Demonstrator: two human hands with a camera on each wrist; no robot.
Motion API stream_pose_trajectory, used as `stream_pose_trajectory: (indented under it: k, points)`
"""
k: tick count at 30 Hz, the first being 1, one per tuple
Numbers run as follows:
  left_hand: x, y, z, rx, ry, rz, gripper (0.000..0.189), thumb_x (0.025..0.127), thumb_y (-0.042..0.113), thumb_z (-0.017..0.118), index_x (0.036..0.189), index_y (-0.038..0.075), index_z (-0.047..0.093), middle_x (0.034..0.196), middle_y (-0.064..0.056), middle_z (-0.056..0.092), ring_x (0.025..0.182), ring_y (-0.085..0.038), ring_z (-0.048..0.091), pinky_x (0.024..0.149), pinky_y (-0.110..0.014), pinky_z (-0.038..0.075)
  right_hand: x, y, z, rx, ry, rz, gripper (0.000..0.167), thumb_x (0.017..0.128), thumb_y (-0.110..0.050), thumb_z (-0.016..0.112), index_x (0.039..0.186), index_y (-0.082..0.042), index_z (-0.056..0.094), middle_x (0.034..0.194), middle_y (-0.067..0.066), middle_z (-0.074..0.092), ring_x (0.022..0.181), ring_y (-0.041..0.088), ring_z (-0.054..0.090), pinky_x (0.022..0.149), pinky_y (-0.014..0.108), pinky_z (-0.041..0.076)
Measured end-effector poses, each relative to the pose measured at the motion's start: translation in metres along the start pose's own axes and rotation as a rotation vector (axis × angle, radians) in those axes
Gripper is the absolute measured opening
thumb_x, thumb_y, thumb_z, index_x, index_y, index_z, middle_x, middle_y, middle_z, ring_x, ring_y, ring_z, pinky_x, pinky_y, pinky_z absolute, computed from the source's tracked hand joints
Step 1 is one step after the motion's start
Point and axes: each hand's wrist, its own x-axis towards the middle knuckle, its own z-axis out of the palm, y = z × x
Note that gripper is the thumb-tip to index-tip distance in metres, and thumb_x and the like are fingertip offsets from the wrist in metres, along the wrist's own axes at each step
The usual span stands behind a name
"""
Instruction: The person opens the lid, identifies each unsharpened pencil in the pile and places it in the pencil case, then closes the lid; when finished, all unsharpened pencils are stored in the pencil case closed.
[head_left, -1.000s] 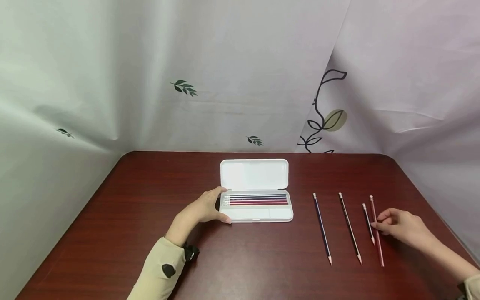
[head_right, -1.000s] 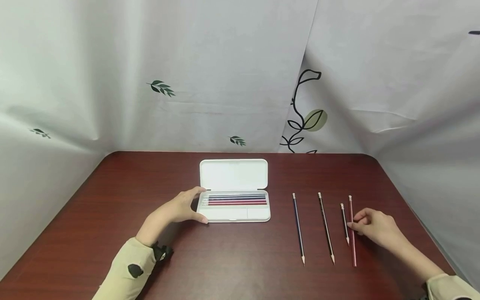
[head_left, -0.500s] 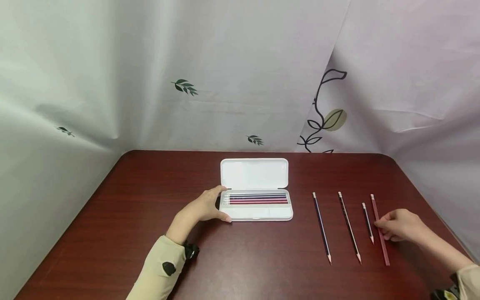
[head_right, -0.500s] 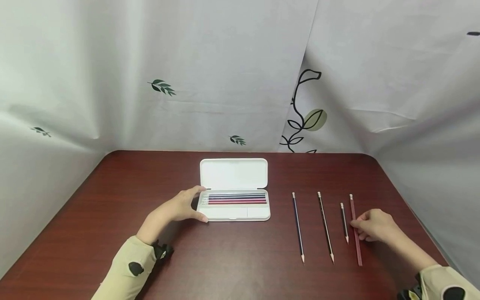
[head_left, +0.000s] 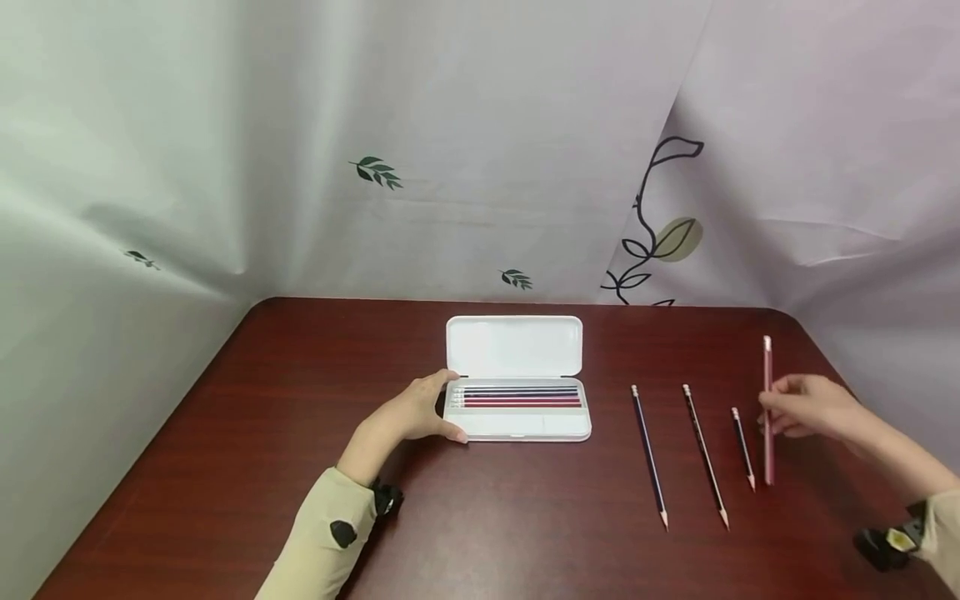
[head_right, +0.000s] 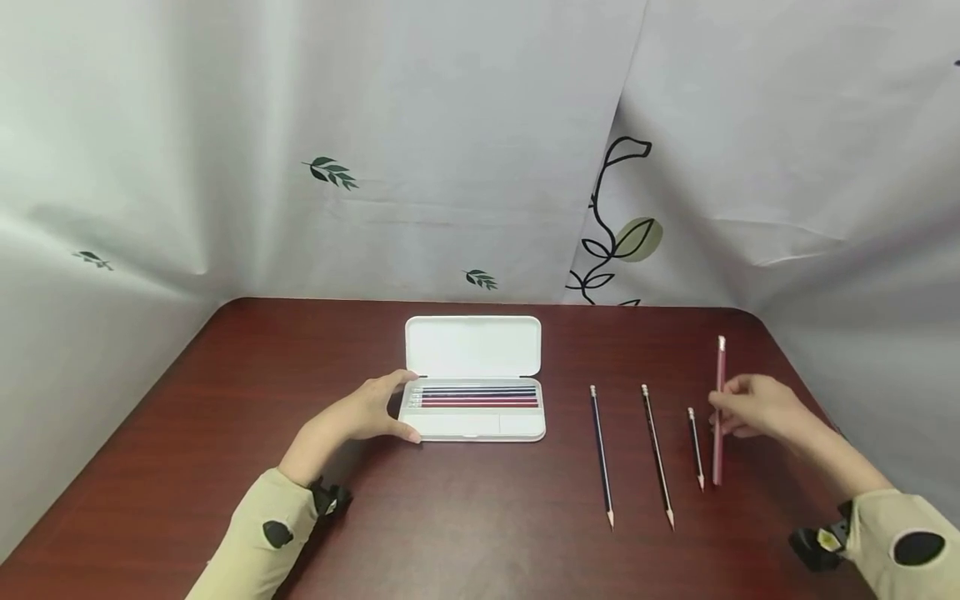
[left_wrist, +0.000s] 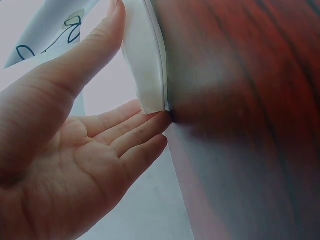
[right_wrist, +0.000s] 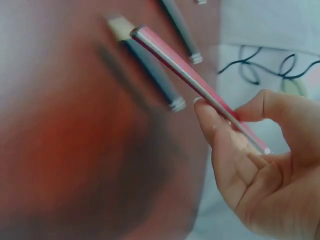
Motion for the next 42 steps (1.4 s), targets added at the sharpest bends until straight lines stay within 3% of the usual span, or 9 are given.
stream_pose_trajectory:
  k: [7, 15, 22, 28, 35, 38, 42]
  points:
    - [-0.004, -0.006, -0.003, 0.013, 0.0, 0.003, 0.092, 0.061, 0.031, 0.088, 0.135, 0.002, 0.041, 0.134, -0.017, 0.048, 0.124, -0.03, 0.045, 0.102, -0.045, 0.036, 0.038, -0.051, 0.009, 0.124, 0.01, -0.223, 0.031, 0.096, -0.015, 0.051, 0.109, 0.012, 0.044, 0.087, 0.014, 0.071, 0.07, 0.011, 0.067, 0.064, 0.036, 0.055]
    - [-0.006, -0.009, -0.001, -0.001, 0.005, 0.012, 0.092, 0.061, 0.03, 0.088, 0.134, 0.001, 0.041, 0.133, -0.018, 0.049, 0.123, -0.03, 0.045, 0.101, -0.045, 0.036, 0.078, -0.104, 0.045, 0.257, -0.064, -0.333, 0.033, 0.094, -0.017, 0.056, 0.112, 0.009, 0.045, 0.103, 0.029, 0.064, 0.078, 0.015, 0.069, 0.072, 0.043, 0.054]
    - [-0.005, -0.007, 0.0, 0.004, -0.003, -0.009, 0.093, 0.061, 0.03, 0.088, 0.136, 0.001, 0.039, 0.134, -0.018, 0.047, 0.124, -0.03, 0.044, 0.102, -0.045, 0.035, 0.09, -0.145, 0.081, 0.364, -0.093, -0.449, 0.033, 0.096, -0.012, 0.052, 0.117, 0.01, 0.039, 0.108, 0.034, 0.059, 0.083, 0.021, 0.068, 0.07, 0.046, 0.054]
    - [-0.002, -0.001, -0.001, 0.014, -0.013, -0.01, 0.094, 0.062, 0.03, 0.087, 0.137, 0.002, 0.039, 0.135, -0.017, 0.047, 0.124, -0.029, 0.044, 0.102, -0.044, 0.035, 0.085, -0.159, 0.107, 0.182, -0.018, -0.554, 0.029, 0.093, -0.012, 0.057, 0.113, 0.002, 0.044, 0.099, 0.023, 0.065, 0.083, 0.03, 0.066, 0.064, 0.041, 0.055]
    - [-0.002, 0.007, -0.002, 0.021, -0.006, -0.037, 0.092, 0.061, 0.03, 0.087, 0.135, 0.002, 0.04, 0.122, -0.018, 0.055, 0.114, -0.03, 0.051, 0.095, -0.045, 0.041, 0.08, -0.164, 0.123, -0.034, 0.088, -0.74, 0.019, 0.087, -0.013, 0.066, 0.102, -0.006, 0.057, 0.088, 0.005, 0.069, 0.079, 0.019, 0.067, 0.065, 0.033, 0.053]
    - [-0.002, 0.007, -0.002, 0.022, -0.004, -0.048, 0.092, 0.061, 0.031, 0.087, 0.134, 0.003, 0.04, 0.121, -0.017, 0.056, 0.114, -0.03, 0.05, 0.094, -0.046, 0.041, 0.079, -0.166, 0.129, -0.158, 0.069, -0.806, 0.013, 0.085, -0.013, 0.068, 0.096, -0.011, 0.061, 0.085, -0.001, 0.07, 0.08, 0.013, 0.066, 0.066, 0.029, 0.053]
    - [-0.002, 0.005, -0.001, 0.022, -0.006, -0.046, 0.092, 0.061, 0.031, 0.087, 0.134, 0.002, 0.04, 0.123, -0.017, 0.055, 0.116, -0.03, 0.049, 0.095, -0.046, 0.041, 0.08, -0.167, 0.138, -0.315, 0.001, -0.818, 0.01, 0.085, -0.018, 0.067, 0.095, -0.016, 0.065, 0.086, -0.006, 0.069, 0.081, 0.008, 0.065, 0.068, 0.027, 0.053]
